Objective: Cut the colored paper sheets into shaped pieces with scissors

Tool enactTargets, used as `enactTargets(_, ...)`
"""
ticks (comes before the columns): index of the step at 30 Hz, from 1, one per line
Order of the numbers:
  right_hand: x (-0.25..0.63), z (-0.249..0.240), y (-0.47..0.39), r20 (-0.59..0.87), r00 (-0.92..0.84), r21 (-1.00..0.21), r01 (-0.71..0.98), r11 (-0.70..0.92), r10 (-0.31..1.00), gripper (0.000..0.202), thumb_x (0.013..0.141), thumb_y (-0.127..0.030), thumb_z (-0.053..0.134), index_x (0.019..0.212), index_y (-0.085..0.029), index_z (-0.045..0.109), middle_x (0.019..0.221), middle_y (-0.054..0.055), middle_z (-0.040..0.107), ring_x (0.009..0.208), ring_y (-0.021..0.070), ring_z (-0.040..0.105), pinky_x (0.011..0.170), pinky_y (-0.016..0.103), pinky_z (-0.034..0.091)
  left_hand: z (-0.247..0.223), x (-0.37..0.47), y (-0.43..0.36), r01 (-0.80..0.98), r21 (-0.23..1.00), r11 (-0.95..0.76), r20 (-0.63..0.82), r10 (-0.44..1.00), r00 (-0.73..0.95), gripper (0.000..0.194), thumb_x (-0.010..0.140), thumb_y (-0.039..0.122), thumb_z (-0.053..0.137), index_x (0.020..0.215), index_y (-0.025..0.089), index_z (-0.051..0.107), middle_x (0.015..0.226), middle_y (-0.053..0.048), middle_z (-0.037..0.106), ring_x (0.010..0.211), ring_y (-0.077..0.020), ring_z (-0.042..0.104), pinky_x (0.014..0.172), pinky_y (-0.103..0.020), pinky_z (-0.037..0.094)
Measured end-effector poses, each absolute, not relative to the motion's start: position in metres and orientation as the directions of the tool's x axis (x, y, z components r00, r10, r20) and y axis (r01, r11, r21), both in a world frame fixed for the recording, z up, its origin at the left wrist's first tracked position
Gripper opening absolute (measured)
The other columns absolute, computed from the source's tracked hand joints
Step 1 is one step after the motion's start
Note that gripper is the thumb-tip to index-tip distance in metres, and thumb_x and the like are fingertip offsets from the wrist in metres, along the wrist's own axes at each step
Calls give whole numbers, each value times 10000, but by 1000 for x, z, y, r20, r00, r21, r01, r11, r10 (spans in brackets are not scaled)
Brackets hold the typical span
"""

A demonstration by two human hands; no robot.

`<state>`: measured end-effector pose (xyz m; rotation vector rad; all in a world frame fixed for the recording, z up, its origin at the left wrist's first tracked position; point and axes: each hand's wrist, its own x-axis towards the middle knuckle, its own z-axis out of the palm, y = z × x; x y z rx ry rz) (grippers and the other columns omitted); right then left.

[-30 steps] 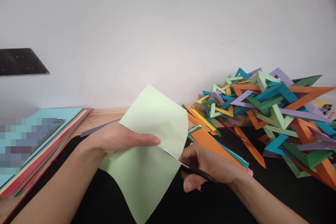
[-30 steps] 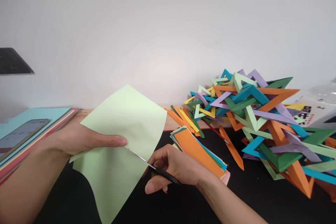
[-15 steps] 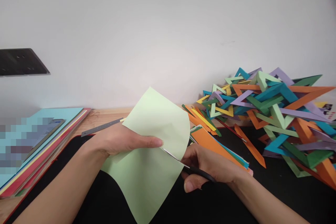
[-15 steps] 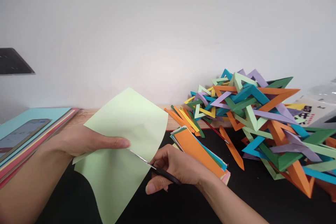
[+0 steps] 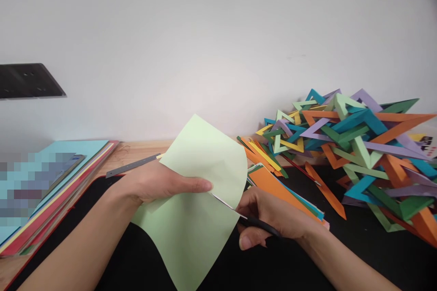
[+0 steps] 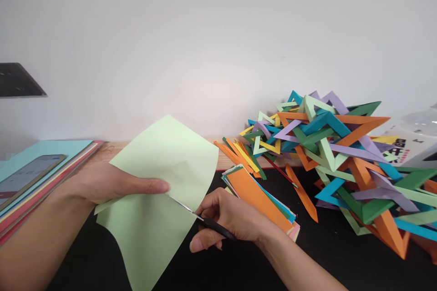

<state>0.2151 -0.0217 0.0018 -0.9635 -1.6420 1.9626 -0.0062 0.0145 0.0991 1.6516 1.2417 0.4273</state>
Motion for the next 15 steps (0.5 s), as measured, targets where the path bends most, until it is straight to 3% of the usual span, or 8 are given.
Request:
enactTargets(4, 215, 4, -22, -256, -675, -962, 111, -248, 692, 337, 542, -298, 859, 811, -127, 749, 527, -32, 556, 414, 33, 417, 376, 133, 342, 96, -7, 15, 491, 871, 11, -245, 876, 416, 364, 622, 324, 812, 967, 277, 707, 1024, 24, 738, 972, -240, 664, 736, -275, 554)
enactTargets(8, 217, 3, -22, -262, -671, -962, 120, -247, 693, 312, 577, -297, 843, 821, -129, 748, 528, -31, 565, 404, 30, 428, 375, 128, 348, 96, -9, 17, 433, 901, 24, -239, 860, 450, 369, 617, 317, 821, 966, 278, 707, 1025, 27, 739, 981, -227, 663, 757, -260, 553)
enactTargets(12, 220, 2, -22, -269, -663, -960, 129, -247, 698, 313, 562, -319, 852, 778, -127, 731, 513, -44, 551, 399, 32, 426, 372, 133, 326, 100, -14, 21, 366, 926, 90, -294, 779, 553, 366, 664, 278, 793, 1017, 272, 696, 981, 14, 749, 909, -223, 687, 693, -264, 559)
enactTargets(15, 221, 2, -22, -260, -682, -963, 134, -233, 684, 315, 582, -350, 838, 771, -128, 718, 549, -41, 559, 426, 38, 434, 397, 143, 344, 101, -15, 23, 351, 926, 138, -333, 736, 589, 398, 704, 250, 762, 1090, 261, 664, 990, -7, 747, 925, -234, 684, 761, -317, 556)
